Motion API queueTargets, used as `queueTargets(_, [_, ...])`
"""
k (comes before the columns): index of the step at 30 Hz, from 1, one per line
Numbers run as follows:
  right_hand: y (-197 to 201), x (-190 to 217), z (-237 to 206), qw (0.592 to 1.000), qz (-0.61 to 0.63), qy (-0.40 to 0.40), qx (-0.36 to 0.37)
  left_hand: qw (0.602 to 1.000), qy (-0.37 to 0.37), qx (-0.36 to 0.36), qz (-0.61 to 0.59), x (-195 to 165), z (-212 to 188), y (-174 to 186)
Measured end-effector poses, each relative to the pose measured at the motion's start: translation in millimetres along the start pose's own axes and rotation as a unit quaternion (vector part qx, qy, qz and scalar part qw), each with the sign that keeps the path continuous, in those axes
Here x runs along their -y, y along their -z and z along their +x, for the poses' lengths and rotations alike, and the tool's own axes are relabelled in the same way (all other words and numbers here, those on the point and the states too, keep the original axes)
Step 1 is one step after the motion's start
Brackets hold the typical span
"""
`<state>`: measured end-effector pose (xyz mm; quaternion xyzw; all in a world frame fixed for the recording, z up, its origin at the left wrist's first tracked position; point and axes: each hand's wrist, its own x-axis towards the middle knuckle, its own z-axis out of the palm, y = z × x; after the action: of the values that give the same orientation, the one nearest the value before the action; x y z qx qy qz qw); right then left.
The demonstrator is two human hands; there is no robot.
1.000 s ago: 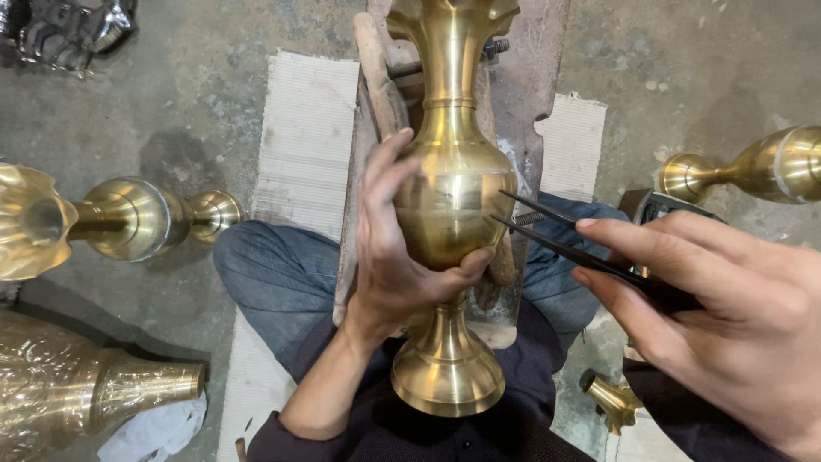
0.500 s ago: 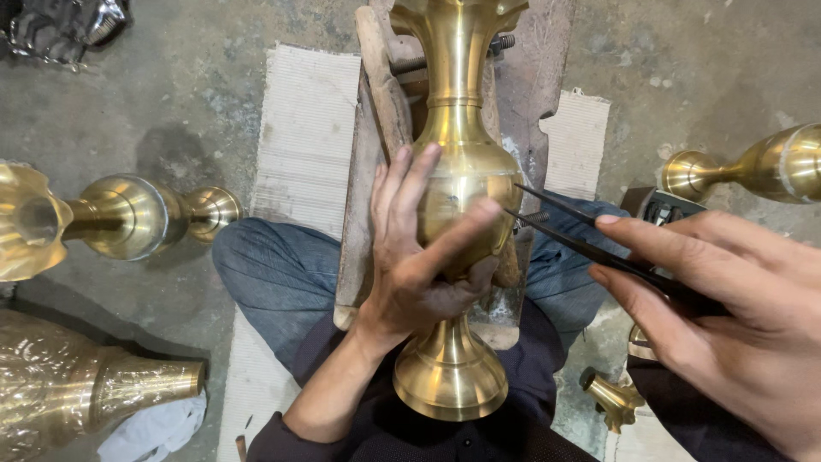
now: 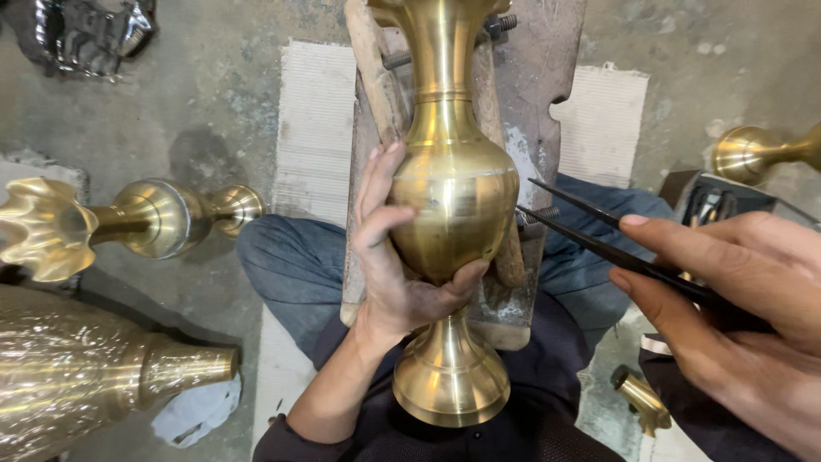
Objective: The person sits cross-legged on the floor holding a brass vase against a wooden support and uses a pointed scribing tool to scratch guide lines around the vase's body, rotating the vase to reach different sides and steadying it with the other hand.
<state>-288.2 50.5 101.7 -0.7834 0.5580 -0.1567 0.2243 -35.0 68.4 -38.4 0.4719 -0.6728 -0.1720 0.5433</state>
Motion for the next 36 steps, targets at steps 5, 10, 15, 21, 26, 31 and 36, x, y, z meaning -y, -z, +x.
queueTargets(5, [-4,-13,-7,1.0,0.002,-0.023,-0.003,0.998,0.047,0.019,-0.038,-9,-4,-2])
queueTargets(10, [-8,-26,-12,0.999,0.023,-0.026,0.012,0.995,0.075,0.028,-0.062,-14,-9,-2])
queueTargets(15, [-7,-29,-15,0.999,0.036,-0.017,0.024,0.994,0.085,0.034,-0.06,-16,-9,-2])
queueTargets(21, [-2,-10,-11,0.997,0.066,0.028,0.005,0.994,0.042,0.068,0.075,-29,-6,1])
queueTargets(26, [-3,13,-6,0.997,0.05,0.049,0.01,0.992,0.01,0.088,0.095,-38,-3,5])
queueTargets(31, [-9,30,2,0.995,0.037,0.089,-0.017,0.991,0.024,0.101,0.088,-36,-2,11])
queueTargets(36, [-8,45,2,0.999,-0.014,0.034,0.021,0.992,0.031,0.103,0.065,-32,-5,17])
